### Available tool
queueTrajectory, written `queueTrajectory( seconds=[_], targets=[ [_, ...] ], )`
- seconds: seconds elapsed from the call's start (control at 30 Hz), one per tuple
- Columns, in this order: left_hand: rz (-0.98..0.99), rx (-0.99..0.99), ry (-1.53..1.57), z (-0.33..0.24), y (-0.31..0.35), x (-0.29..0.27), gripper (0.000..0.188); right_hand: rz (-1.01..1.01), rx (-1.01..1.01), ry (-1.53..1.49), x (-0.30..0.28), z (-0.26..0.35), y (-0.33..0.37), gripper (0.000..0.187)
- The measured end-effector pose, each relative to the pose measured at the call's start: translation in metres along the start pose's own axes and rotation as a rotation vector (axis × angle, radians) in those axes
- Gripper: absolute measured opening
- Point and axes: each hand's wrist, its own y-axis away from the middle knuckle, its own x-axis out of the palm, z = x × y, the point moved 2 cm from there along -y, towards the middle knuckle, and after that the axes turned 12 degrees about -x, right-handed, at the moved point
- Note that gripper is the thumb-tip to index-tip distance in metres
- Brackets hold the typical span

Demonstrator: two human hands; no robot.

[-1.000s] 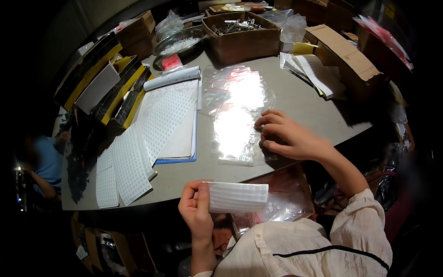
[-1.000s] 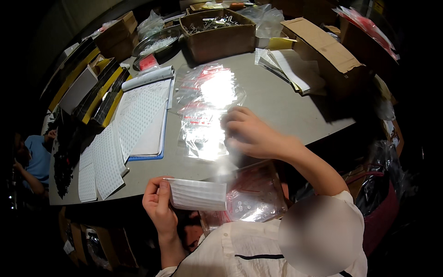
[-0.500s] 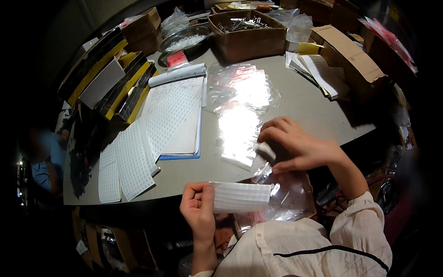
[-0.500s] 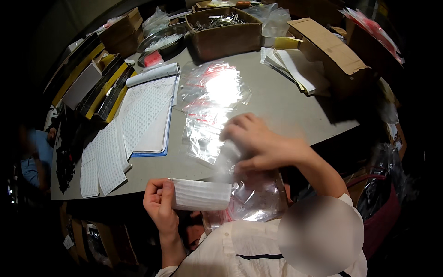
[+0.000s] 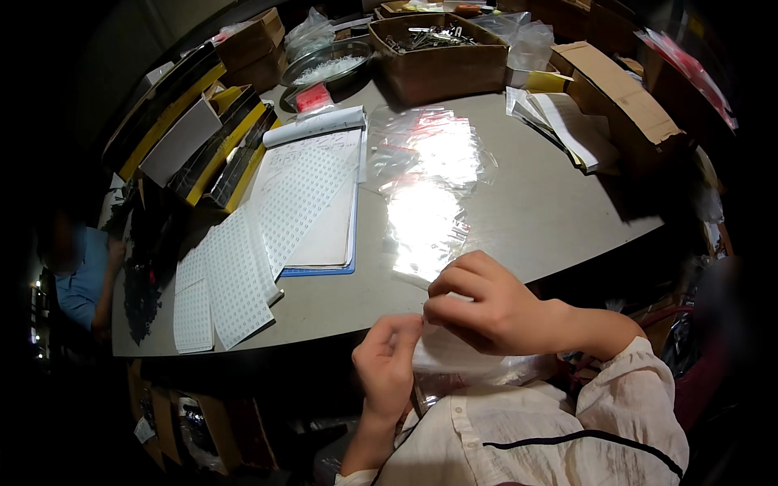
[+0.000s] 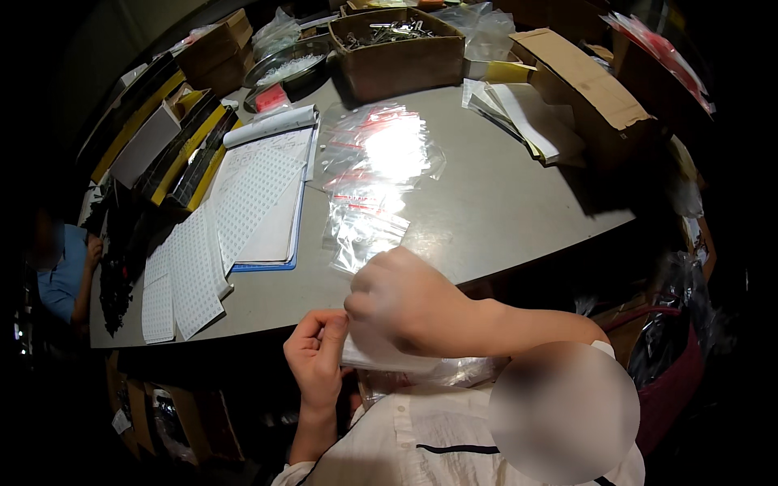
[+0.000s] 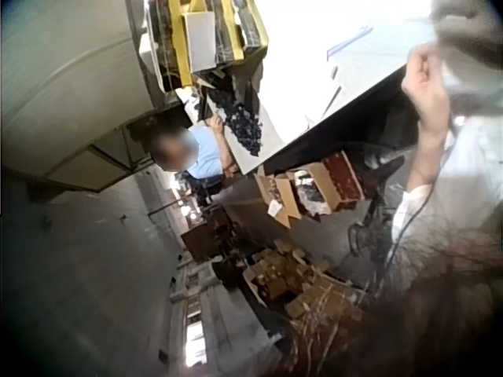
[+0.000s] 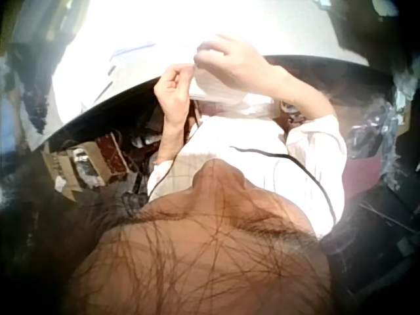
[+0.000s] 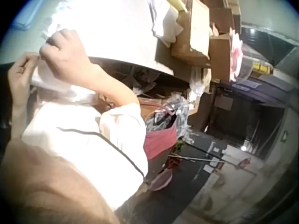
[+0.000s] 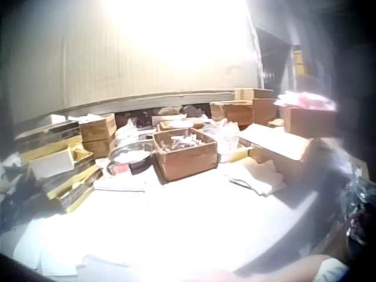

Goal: The person places small white rectangular items into clear plastic bags one by one. They handle the items and bags with both hands, folding the items and inserting them into the packaging on a cluttered table.

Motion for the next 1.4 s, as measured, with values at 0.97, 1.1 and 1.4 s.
queueTrajectory(
  seconds=[0.97, 1.1, 1.4],
  targets=[
    [-0.184, 0.188, 0.163, -0.006, 0.002, -0.037, 0.018, 0.341, 0.5, -0.474, -0.051, -0.027, 0.03, 0.049],
    [-0.262, 0.26, 0.103, -0.006, 0.004, -0.03, 0.019, 0.247, 0.442, -0.657, -0.028, 0.0, 0.023, 0.042],
    [0.043, -0.011, 0.017, -0.011, 0.013, -0.018, 0.029, -0.096, 0.603, -0.649, -0.015, -0.003, 0.047, 0.021]
  ],
)
